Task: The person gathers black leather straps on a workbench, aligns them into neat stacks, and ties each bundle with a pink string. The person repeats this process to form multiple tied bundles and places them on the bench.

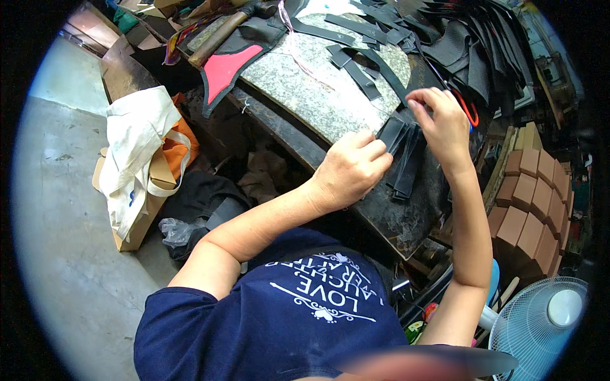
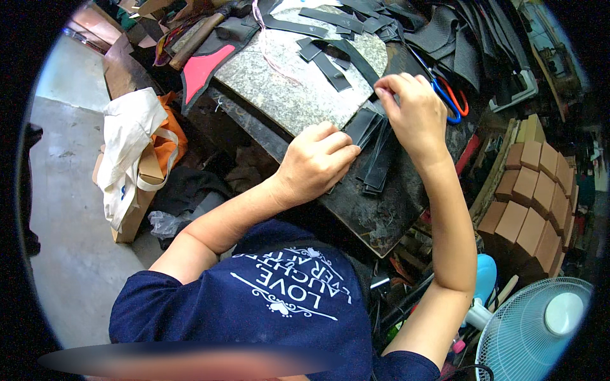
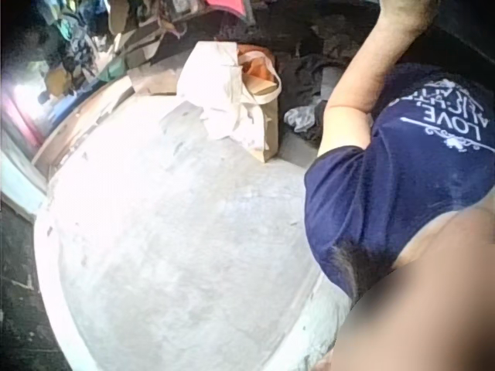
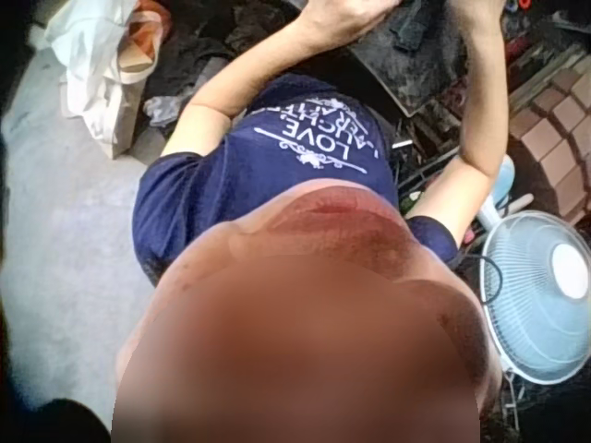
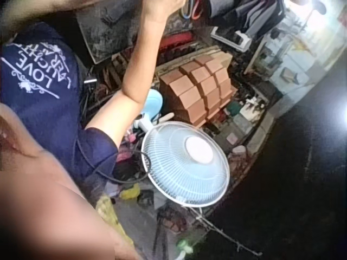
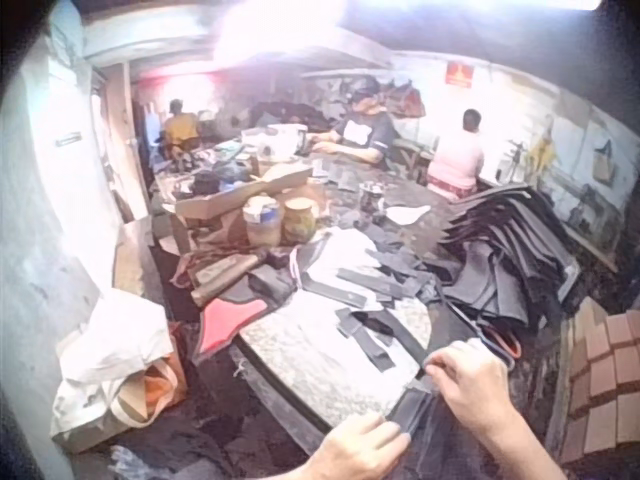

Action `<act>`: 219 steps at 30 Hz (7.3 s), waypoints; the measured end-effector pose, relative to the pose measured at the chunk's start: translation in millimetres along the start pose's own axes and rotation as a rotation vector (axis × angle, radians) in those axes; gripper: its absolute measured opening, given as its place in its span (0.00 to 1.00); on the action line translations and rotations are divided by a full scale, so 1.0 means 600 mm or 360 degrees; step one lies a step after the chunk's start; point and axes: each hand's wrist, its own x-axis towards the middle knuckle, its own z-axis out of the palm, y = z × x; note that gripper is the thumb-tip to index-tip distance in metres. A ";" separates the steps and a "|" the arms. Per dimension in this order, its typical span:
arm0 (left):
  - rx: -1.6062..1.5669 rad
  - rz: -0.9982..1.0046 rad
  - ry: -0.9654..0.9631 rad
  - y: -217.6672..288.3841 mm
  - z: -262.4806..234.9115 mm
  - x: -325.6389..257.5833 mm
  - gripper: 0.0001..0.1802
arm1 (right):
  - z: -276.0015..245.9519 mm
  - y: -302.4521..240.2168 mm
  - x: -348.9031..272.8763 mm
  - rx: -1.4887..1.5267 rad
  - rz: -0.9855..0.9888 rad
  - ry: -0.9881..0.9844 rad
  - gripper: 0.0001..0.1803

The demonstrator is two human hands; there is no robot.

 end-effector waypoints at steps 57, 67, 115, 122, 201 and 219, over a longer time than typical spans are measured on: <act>-0.2049 -0.0843 -0.0518 0.076 -0.013 0.011 0.24 | -0.084 -0.042 -0.186 0.1418 0.0894 -0.0070 0.11; -0.1683 -0.0549 -0.0404 0.123 0.063 0.088 0.25 | -0.117 0.071 -0.172 0.1251 0.0978 0.0238 0.08; 0.0414 0.0615 -0.0239 0.053 0.143 0.195 0.33 | -0.021 0.117 -0.202 -0.0508 0.0520 -0.0060 0.30; 0.0419 0.0947 -0.0552 -0.009 0.196 0.245 0.19 | -0.075 0.131 -0.207 -0.0534 0.0459 -0.0140 0.28; -0.2276 -0.1256 0.1290 -0.081 -0.020 0.070 0.05 | 0.042 -0.130 0.005 0.1080 0.0427 -0.0201 0.14; -0.2486 -0.1028 0.1389 -0.062 -0.060 0.065 0.15 | 0.033 -0.127 0.017 0.0466 0.0036 0.0293 0.15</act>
